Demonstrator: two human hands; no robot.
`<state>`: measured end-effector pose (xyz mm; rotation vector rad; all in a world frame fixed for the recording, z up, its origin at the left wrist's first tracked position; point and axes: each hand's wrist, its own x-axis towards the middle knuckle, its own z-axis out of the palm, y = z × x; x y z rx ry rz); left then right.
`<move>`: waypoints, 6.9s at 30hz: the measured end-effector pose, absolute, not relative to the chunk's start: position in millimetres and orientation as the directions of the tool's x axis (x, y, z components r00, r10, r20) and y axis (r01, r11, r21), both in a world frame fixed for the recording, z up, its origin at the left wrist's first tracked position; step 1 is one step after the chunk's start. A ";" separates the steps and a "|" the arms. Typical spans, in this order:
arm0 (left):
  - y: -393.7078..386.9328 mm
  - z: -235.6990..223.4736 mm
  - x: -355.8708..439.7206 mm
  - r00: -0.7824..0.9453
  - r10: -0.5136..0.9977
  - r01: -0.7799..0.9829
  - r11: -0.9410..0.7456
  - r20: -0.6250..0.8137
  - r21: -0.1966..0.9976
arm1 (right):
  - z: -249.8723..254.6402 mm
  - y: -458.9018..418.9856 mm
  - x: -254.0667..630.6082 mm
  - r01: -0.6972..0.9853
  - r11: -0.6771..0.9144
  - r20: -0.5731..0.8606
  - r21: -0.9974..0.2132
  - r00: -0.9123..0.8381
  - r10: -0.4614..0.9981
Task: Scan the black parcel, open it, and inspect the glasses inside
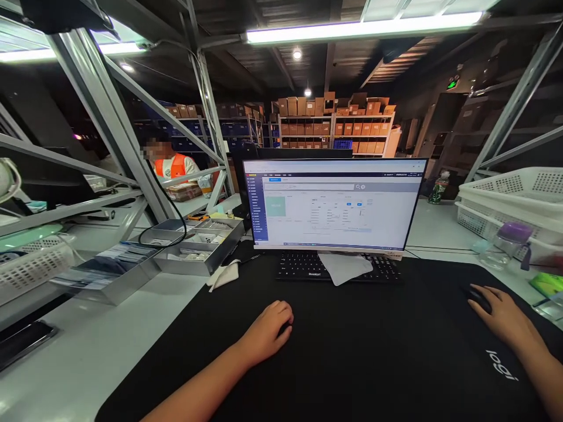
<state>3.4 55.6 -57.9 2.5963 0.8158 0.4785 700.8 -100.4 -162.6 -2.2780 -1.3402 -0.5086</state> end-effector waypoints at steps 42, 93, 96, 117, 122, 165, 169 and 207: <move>61.2 -63.1 5.2 0.776 0.591 0.452 -0.766 0.222 0.457 | -142.4 -105.1 676.2 0.860 -0.459 0.529 -0.223 0.502 0.684; 59.5 -60.7 11.1 0.766 0.614 0.503 -0.757 0.189 0.417 | -143.6 -108.7 682.8 0.850 -0.502 0.490 -0.158 0.509 0.708; 59.2 -59.7 10.9 0.767 0.614 0.505 -0.756 0.186 0.416 | -147.6 -108.5 688.0 0.856 -0.493 0.487 -0.158 0.502 0.715; 57.9 -60.5 7.7 0.765 0.617 0.498 -0.749 0.186 0.436 | -152.8 -102.1 692.7 0.858 -0.477 0.525 -0.193 0.501 0.688; 58.6 -61.2 8.4 0.766 0.616 0.496 -0.750 0.186 0.438 | -150.1 -102.3 689.6 0.857 -0.478 0.524 -0.194 0.502 0.688; 59.1 -62.2 5.5 0.770 0.602 0.467 -0.757 0.212 0.456 | -152.6 -102.0 693.7 0.871 -0.468 0.539 -0.148 0.467 0.701; 58.9 -61.1 5.7 0.771 0.603 0.471 -0.757 0.206 0.453 | -151.8 -101.0 692.1 0.875 -0.463 0.546 -0.143 0.460 0.700; 57.5 -61.1 5.2 0.772 0.611 0.488 -0.747 0.176 0.452 | -147.7 -103.3 683.2 0.880 -0.445 0.529 -0.170 0.462 0.712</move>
